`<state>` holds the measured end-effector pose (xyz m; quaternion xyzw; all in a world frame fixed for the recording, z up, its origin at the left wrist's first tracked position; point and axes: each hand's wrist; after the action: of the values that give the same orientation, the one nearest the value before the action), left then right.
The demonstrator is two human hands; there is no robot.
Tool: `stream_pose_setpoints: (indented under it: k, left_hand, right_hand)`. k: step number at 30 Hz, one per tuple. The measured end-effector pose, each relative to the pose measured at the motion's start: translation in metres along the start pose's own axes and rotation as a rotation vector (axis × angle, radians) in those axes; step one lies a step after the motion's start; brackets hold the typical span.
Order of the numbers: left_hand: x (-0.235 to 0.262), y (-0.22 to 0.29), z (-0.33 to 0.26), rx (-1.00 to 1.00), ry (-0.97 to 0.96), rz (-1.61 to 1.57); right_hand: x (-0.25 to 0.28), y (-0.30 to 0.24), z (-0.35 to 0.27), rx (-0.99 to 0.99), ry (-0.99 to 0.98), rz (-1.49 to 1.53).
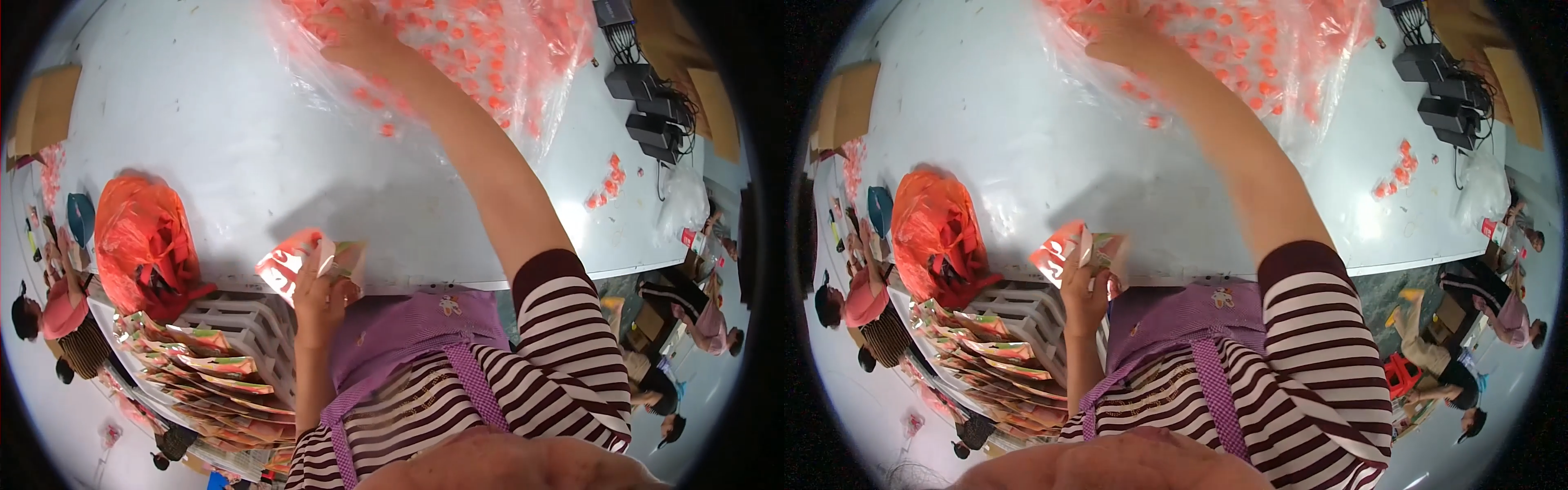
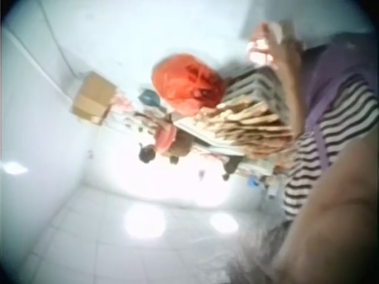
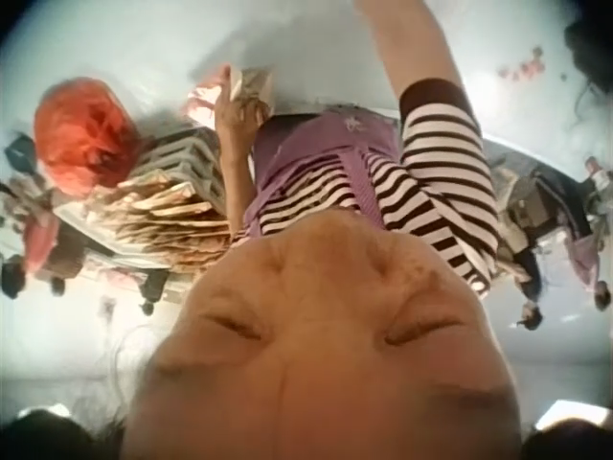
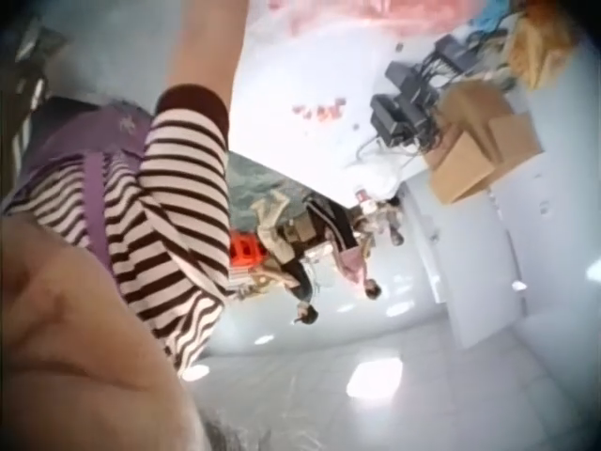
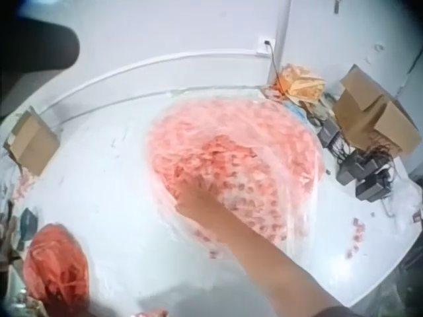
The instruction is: Packing small red candies into individual plastic pouches at a factory workstation.
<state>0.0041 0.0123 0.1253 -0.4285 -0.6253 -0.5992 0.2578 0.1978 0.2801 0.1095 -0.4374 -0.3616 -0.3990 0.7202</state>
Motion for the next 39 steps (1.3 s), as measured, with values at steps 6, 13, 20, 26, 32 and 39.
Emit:
stream_pose_setpoints:
  k: [6, 13, 20, 26, 32, 39]
  left_hand:
    - [-0.005, -0.001, 0.001, -0.004, -0.020, -0.027]
    - [0.004, -0.004, 0.000, 0.018, 0.081, -0.019]
    - [0.017, -0.003, -0.009, 0.021, 0.155, 0.015]
    - [0.016, -0.012, -0.022, 0.016, 0.204, 0.042]
    - [0.015, -0.011, -0.036, 0.034, 0.144, 0.078]
    - [0.014, -0.016, -0.054, 0.092, 0.135, 0.128]
  right_hand:
    - [-0.075, 0.094, 0.031, 0.091, -0.246, 0.409]
    - [-0.053, 0.110, -0.026, -0.028, -0.452, 0.128]
    - [-0.009, 0.149, -0.080, -0.297, -0.226, 0.477]
    - [0.045, 0.072, -0.116, -0.209, -0.296, 0.605]
    - [0.062, 0.046, -0.151, 0.028, -0.278, 0.438]
    - [0.056, 0.036, -0.235, -0.191, -0.014, 0.657]
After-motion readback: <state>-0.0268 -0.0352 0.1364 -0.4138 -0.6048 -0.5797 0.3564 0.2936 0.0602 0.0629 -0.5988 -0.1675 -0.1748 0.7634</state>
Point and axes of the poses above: each hand's wrist, its own z-axis towards the middle knuckle, its own x-axis out of the back of the hand, y = z × x, and after that the axes turned 14 degrees about z, right-handed
